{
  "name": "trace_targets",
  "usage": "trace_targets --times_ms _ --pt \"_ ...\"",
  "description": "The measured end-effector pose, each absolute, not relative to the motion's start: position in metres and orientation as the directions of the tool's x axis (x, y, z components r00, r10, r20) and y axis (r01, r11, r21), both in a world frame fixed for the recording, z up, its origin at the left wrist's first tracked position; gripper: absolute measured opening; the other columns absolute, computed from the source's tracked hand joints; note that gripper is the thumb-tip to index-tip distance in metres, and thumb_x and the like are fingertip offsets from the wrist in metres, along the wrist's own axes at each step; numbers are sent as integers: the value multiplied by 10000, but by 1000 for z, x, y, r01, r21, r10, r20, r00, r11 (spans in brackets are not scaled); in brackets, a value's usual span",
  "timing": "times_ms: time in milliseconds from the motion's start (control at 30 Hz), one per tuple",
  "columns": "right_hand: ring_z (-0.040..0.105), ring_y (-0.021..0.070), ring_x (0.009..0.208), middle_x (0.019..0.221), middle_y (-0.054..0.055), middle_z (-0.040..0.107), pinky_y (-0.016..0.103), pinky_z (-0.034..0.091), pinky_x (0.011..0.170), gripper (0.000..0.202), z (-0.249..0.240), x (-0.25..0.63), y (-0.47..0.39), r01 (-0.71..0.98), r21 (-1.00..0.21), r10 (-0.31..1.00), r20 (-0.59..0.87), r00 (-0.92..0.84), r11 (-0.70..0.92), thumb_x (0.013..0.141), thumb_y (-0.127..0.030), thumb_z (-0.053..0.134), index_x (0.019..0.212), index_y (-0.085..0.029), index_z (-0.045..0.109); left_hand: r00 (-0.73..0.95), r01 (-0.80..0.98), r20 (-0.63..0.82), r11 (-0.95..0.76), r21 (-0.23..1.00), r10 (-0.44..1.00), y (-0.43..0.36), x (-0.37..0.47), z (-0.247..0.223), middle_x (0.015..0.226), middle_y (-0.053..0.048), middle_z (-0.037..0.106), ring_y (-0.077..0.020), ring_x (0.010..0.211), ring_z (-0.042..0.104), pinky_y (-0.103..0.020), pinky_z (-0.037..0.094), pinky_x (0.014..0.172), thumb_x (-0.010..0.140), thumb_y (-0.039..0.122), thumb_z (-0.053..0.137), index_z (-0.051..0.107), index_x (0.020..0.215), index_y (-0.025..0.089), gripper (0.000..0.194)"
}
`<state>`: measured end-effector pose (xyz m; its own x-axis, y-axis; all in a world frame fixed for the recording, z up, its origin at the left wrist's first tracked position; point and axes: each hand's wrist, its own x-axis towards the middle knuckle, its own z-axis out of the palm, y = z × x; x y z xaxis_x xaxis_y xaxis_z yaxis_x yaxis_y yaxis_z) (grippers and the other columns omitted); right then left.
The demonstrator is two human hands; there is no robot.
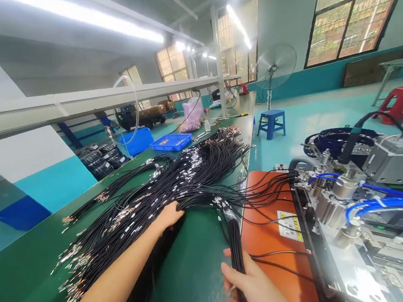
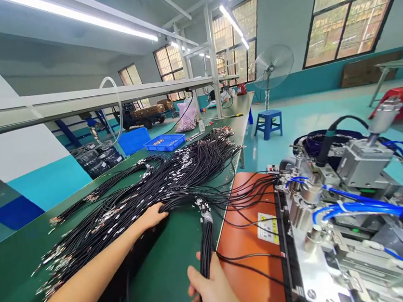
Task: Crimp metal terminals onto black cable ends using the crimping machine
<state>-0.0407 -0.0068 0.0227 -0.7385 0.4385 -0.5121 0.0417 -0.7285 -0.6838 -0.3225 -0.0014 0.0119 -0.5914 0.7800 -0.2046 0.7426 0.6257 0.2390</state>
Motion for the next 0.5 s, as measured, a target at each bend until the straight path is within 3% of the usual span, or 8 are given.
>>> trace_targets --times_ms 100,167,233,333,500 --pt "281 9 300 451 -117 447 161 186 376 435 33 -23 -2 -25 -616 305 -354 -884 -787 658 -449 684 923 -217 429 -528 789 -251 578 207 811 -31 -317 24 854 -33 621 -129 678 598 -294 511 612 889 426 480 582 996 131 330" --pt "246 -5 313 427 -117 433 161 142 399 444 34 -21 -3 -43 -549 227 -273 -935 -835 607 -401 717 893 -206 437 -529 811 -216 564 156 821 -46 -319 32 836 -35 621 -142 682 596 -298 499 614 887 464 455 603 945 122 377" --pt "276 2 334 405 -108 430 152 134 414 449 26 -29 -10 11 -509 177 -320 -931 -861 559 -343 743 859 -195 444 -544 825 -153 559 82 825 -50 -324 38 915 -54 620 -164 762 601 -328 499 677 890 438 464 598 976 128 348" --pt "335 28 329 394 -101 411 150 167 403 370 2 -49 -27 19 -458 246 -511 -824 -889 600 -346 714 751 -199 409 -566 824 -39 564 -51 823 -36 -331 37 1122 -84 567 -204 952 574 -409 483 809 882 345 517 542 1116 153 304" --pt "369 34 336 417 -83 429 155 219 393 370 -23 -57 -33 -16 -491 308 -520 -796 -871 615 -374 740 714 -186 437 -556 803 54 552 -225 830 -6 -335 26 1150 -87 557 -218 989 569 -430 488 825 876 300 537 533 1139 148 304"
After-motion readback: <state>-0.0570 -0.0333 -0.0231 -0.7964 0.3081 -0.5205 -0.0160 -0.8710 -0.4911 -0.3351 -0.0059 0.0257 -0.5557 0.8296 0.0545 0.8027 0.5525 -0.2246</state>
